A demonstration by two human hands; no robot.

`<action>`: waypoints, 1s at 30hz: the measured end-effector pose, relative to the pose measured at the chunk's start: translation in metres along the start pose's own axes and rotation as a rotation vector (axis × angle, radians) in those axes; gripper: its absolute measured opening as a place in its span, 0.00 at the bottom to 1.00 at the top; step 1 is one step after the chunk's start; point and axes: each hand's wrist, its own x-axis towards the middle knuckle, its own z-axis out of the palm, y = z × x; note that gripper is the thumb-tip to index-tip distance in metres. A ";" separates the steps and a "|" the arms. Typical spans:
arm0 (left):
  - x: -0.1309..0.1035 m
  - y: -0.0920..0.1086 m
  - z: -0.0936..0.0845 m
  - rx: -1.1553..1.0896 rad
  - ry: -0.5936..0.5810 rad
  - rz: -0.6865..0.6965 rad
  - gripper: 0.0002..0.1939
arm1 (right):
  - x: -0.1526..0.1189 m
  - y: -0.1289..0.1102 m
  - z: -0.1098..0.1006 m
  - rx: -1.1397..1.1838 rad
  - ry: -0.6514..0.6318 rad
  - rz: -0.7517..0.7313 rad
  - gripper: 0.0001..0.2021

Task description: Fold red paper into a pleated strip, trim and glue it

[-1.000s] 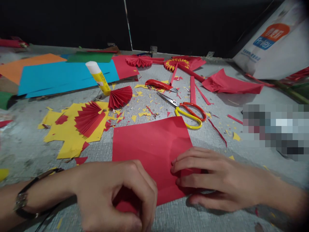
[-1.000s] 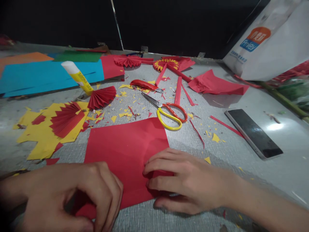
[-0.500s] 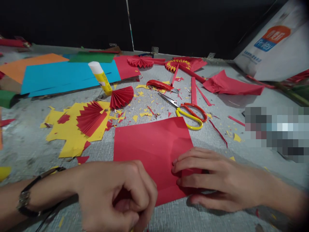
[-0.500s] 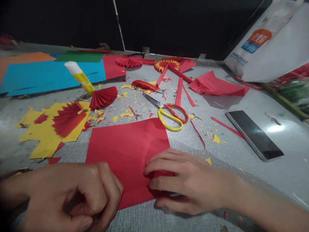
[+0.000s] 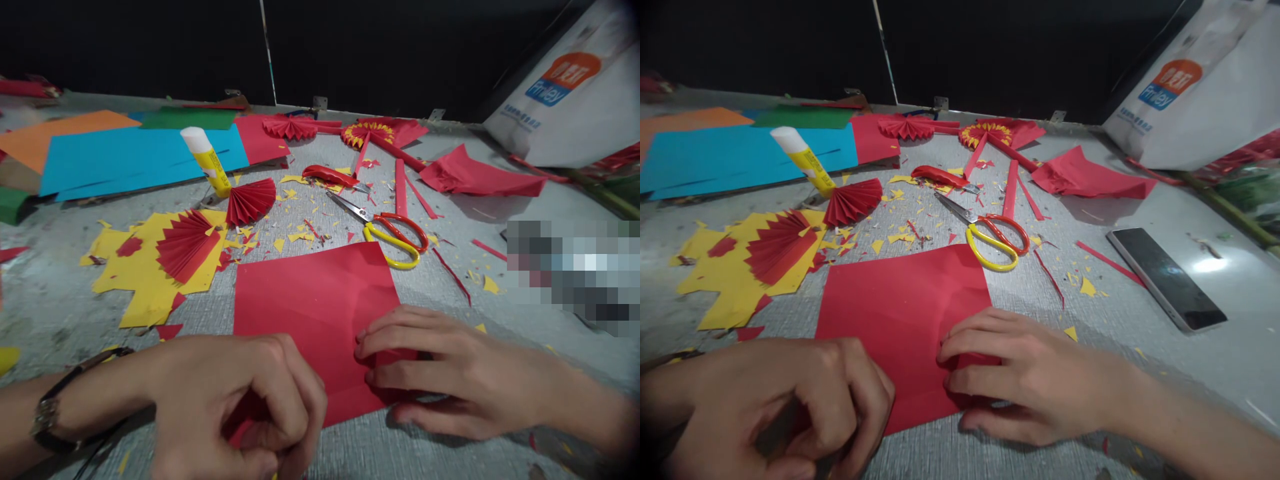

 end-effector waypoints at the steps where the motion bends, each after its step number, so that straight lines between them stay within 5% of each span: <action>1: 0.001 0.001 -0.001 -0.014 0.026 0.001 0.16 | 0.000 0.000 0.000 0.002 -0.005 0.001 0.12; 7: 0.003 0.007 -0.009 0.004 -0.076 -0.020 0.13 | 0.002 -0.001 -0.002 -0.046 -0.005 -0.003 0.13; 13: 0.007 0.010 -0.014 0.017 -0.153 -0.021 0.16 | 0.004 -0.015 0.021 -0.219 0.083 -0.175 0.17; 21: 0.015 0.015 -0.015 -0.004 -0.202 -0.046 0.16 | 0.007 -0.018 0.031 -0.196 0.102 -0.187 0.19; 27: 0.004 0.007 -0.011 -0.022 -0.073 -0.020 0.13 | 0.005 -0.015 0.031 -0.184 0.136 -0.198 0.17; 30: 0.006 0.009 -0.011 -0.035 -0.101 -0.042 0.13 | 0.006 -0.016 0.027 -0.221 0.126 -0.216 0.17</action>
